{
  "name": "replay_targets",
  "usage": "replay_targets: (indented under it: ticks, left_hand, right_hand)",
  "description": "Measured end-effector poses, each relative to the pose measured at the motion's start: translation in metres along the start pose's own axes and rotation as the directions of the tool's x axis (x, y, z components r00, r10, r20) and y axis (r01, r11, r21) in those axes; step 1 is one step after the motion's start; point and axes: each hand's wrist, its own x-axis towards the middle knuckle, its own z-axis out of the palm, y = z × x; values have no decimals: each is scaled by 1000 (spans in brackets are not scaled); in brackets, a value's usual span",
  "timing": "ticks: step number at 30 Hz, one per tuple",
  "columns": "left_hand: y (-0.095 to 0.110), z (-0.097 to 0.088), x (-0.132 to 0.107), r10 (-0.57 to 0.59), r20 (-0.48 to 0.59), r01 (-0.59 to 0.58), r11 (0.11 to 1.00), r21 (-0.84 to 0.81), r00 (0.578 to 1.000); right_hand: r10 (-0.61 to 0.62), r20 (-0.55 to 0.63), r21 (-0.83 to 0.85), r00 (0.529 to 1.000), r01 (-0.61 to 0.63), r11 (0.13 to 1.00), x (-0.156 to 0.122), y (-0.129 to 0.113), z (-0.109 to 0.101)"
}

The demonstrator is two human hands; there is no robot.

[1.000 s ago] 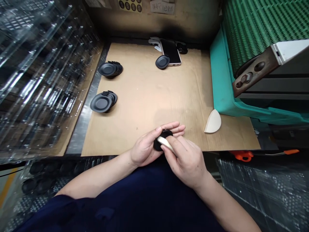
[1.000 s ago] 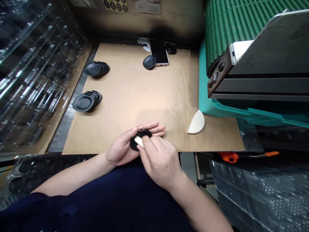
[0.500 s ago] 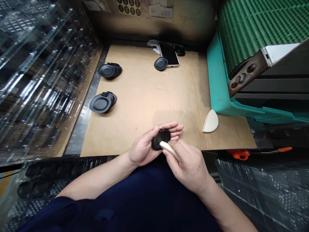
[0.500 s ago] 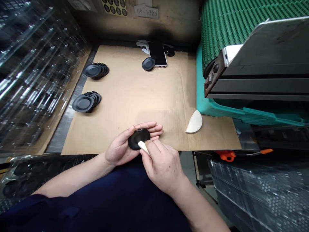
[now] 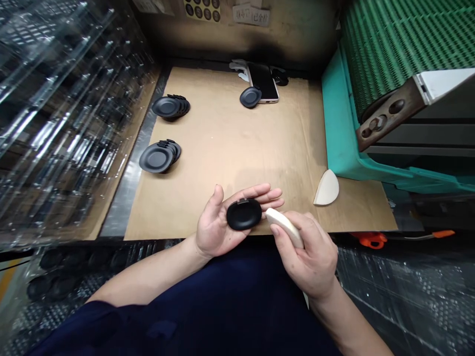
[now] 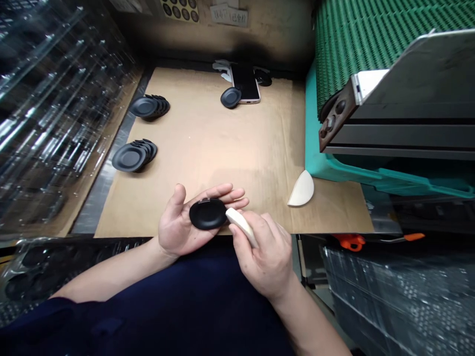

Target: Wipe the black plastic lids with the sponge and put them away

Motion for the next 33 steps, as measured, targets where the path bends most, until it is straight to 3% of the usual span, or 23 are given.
replay_targets:
  ticks: [3,7,11,15,19,21,23,25,26,28,30,32,33]
  left_hand:
    - [-3,-2,0,19,-7,-18,999,38,1000]
    - [-7,-4,1,43,-37,-40,996,80,998]
    - [-6,-5,1,-26,-35,29,997,67,999]
    - [-5,-4,2,-44,-75,48,997,53,996]
    - [-5,-3,3,-37,-102,41,999,35,994]
    - [-5,-3,1,-12,-103,22,995,97,995]
    - [-3,-3,-3,52,-94,-25,962,271,994]
    - [0,-5,-7,206,-24,-157,811,564,978]
    - [2,-6,-9,298,62,-251,657,711,953]
    - [7,-9,-11,417,286,-411,250,877,863]
    - [13,-10,-13,432,460,-471,-89,878,776]
    - [18,-8,-13,424,542,-470,-271,840,726]
    - [21,-6,-12,410,552,-456,-315,832,726]
  right_hand:
    - [-81,51,-61,995,84,995,-3,-3,4]
    - [-236,195,-126,952,262,957,-2,-12,13]
    - [-276,148,-283,950,308,908,6,-4,14]
    - [-158,50,-342,986,165,925,11,14,6]
    - [19,-20,-170,1000,-23,985,6,20,2]
    - [103,-63,-81,993,-108,991,5,22,3]
    - [179,-92,-13,980,-181,983,4,27,5]
    - [245,-83,34,966,-243,969,3,34,7]
    - [280,-63,57,958,-277,959,2,38,8]
    - [355,-20,97,935,-352,931,1,45,9]
    - [422,6,126,906,-420,899,1,49,10]
    - [472,33,140,881,-472,871,3,50,10]
    - [489,53,141,871,-491,859,4,50,10]
